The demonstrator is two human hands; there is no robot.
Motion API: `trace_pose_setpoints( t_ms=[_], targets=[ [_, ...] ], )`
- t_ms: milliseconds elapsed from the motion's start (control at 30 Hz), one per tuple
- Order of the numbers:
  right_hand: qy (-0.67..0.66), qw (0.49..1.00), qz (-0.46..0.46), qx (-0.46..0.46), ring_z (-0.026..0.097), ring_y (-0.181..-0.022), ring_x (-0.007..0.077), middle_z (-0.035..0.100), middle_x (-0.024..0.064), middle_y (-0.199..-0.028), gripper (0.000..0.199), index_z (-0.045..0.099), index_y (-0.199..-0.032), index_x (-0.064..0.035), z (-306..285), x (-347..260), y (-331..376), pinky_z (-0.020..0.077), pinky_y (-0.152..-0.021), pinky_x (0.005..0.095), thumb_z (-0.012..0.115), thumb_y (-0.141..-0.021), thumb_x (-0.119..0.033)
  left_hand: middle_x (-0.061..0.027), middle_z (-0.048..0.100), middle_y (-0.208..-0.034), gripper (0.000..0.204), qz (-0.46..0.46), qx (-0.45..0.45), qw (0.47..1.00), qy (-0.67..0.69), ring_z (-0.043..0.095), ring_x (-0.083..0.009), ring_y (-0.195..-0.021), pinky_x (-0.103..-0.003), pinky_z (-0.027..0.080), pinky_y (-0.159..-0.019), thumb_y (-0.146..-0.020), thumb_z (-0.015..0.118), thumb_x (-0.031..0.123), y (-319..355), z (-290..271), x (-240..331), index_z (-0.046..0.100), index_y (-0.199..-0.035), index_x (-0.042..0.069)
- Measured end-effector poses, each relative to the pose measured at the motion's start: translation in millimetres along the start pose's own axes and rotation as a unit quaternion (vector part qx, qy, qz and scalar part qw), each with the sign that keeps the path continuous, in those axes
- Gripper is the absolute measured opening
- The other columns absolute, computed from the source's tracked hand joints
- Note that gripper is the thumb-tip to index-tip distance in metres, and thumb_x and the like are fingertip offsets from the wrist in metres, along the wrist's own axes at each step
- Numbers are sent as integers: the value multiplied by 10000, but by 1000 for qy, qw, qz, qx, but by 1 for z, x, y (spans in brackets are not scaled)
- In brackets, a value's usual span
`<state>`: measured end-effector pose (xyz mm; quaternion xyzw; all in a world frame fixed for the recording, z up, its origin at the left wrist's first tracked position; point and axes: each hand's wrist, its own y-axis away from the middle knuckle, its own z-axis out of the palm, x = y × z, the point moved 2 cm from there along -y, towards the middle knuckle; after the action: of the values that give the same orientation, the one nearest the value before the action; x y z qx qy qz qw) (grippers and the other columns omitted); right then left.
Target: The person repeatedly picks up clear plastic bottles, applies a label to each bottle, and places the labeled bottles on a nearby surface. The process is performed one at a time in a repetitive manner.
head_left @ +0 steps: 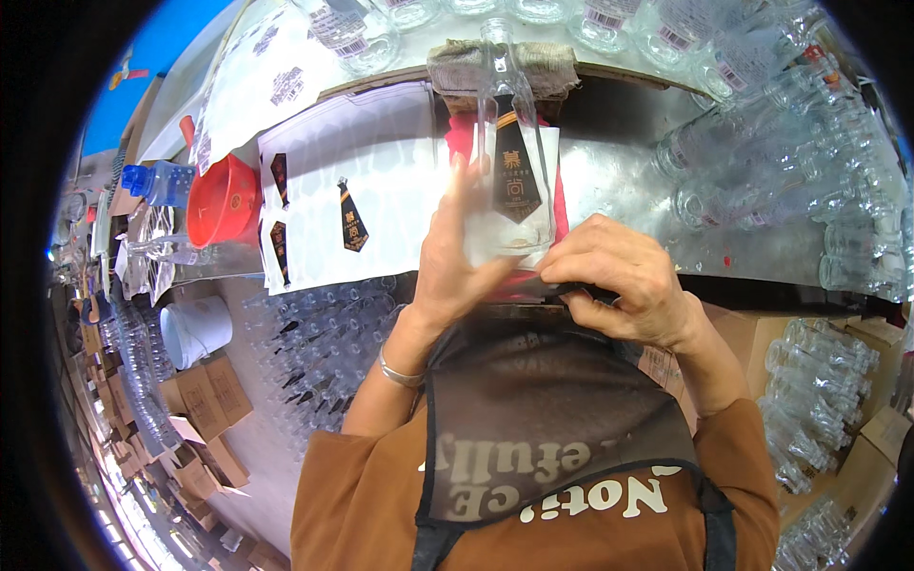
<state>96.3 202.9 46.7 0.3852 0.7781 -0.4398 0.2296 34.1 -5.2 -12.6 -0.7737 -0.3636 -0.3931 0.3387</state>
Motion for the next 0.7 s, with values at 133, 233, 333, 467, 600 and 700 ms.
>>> trace_pose_setpoints(
  t_ms=[133,233,333,467,600,700],
  targets=[
    [58,992,10,108,675,-914,290,717,137,-1049,349,681,-1008,-51,-11,17,-15,545,-789,395,675,-685,80,-216,454,-1530,1099,-10,16,1000,14,506,-340,-1365,-407,434,-1102,-710,814,41,1,3,2,169,-1598,-5],
    [59,997,-31,33,653,-853,304,693,121,-1006,374,671,-1023,-47,5,-2,-11,537,-743,389,702,-667,60,-222,464,-1521,1090,5,7,1000,29,506,-342,-1366,-399,433,-1104,-722,813,44,0,2,-11,168,-1598,-10],
    [100,991,-66,56,638,-809,308,684,121,-991,374,690,-1051,-31,12,-19,-15,526,-710,398,722,-687,53,-232,471,-1512,1093,6,34,999,18,502,-346,-1371,-390,431,-1105,-714,816,40,2,7,-6,171,-1595,-16],
    [200,976,-56,61,629,-862,278,669,94,-1005,364,714,-1044,-62,2,-5,-43,532,-720,382,754,-692,20,-238,489,-1494,1093,-9,43,999,12,512,-352,-1360,-394,440,-1094,-704,823,33,2,5,10,181,-1585,-36],
    [46,999,29,3,648,-796,283,655,98,-886,238,675,-993,-30,12,-28,-35,545,-717,377,692,-757,-6,-245,461,-1511,1127,22,36,999,19,526,-378,-1304,-433,422,-1089,-675,897,140,3,8,-4,229,-1559,-70],
    [-122,951,266,98,689,-934,155,720,90,-1051,273,654,-1199,6,-19,-17,-26,551,-819,276,606,-937,-55,-271,430,-1517,1072,39,29,999,13,462,-402,-1335,-459,339,-1139,-751,856,244,2,5,-1,224,-1550,-89]
  ],
)
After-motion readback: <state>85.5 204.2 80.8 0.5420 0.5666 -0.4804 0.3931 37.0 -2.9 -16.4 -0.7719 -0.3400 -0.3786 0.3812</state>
